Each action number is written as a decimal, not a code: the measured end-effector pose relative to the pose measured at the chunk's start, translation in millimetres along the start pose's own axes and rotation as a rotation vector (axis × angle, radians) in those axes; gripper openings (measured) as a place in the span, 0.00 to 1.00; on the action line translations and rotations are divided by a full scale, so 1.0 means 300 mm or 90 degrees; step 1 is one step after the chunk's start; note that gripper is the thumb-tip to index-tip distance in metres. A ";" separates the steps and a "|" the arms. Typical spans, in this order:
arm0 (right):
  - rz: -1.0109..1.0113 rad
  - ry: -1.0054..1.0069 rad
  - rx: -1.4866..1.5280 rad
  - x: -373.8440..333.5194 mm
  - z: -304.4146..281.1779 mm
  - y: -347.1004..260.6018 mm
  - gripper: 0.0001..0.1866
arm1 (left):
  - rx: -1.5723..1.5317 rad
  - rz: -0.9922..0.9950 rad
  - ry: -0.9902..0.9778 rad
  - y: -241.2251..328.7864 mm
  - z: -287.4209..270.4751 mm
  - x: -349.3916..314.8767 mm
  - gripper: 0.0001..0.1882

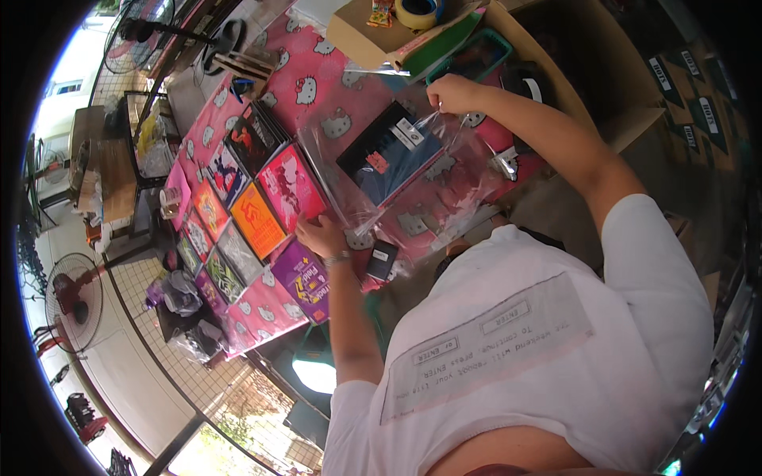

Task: The person places a stack of books into a plastic bag, seals the bag with tape, and places the package into a cardboard box.

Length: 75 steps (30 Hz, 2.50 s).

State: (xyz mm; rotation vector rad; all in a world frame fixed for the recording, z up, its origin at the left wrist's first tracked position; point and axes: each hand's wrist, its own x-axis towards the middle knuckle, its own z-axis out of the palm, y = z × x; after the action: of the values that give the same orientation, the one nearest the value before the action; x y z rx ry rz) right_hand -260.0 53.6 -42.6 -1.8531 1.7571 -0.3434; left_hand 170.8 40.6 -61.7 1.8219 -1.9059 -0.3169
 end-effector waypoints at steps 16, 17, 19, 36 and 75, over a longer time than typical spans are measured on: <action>0.140 -0.010 0.173 0.232 0.261 0.037 0.15 | 0.224 0.395 -0.358 0.401 0.226 -0.297 0.41; 0.164 0.031 0.310 0.232 0.264 0.050 0.17 | 0.240 0.372 -0.380 0.420 0.223 -0.295 0.42; 0.482 -0.049 0.716 0.238 0.218 -0.062 0.20 | 0.258 0.353 -0.353 0.386 0.234 -0.301 0.44; -0.167 -0.180 -0.111 0.355 0.258 -0.422 0.20 | 0.282 0.291 -0.410 0.422 0.215 -0.264 0.47; -0.170 0.464 -0.254 -0.042 0.447 -0.279 0.09 | 0.455 0.360 -0.116 0.416 -0.171 0.016 0.15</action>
State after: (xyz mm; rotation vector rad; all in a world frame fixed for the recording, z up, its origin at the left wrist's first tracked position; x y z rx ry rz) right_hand -118.8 93.9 -102.9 -2.4658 2.1511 -0.9221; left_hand 87.1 54.7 43.3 1.5460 -2.7965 0.4641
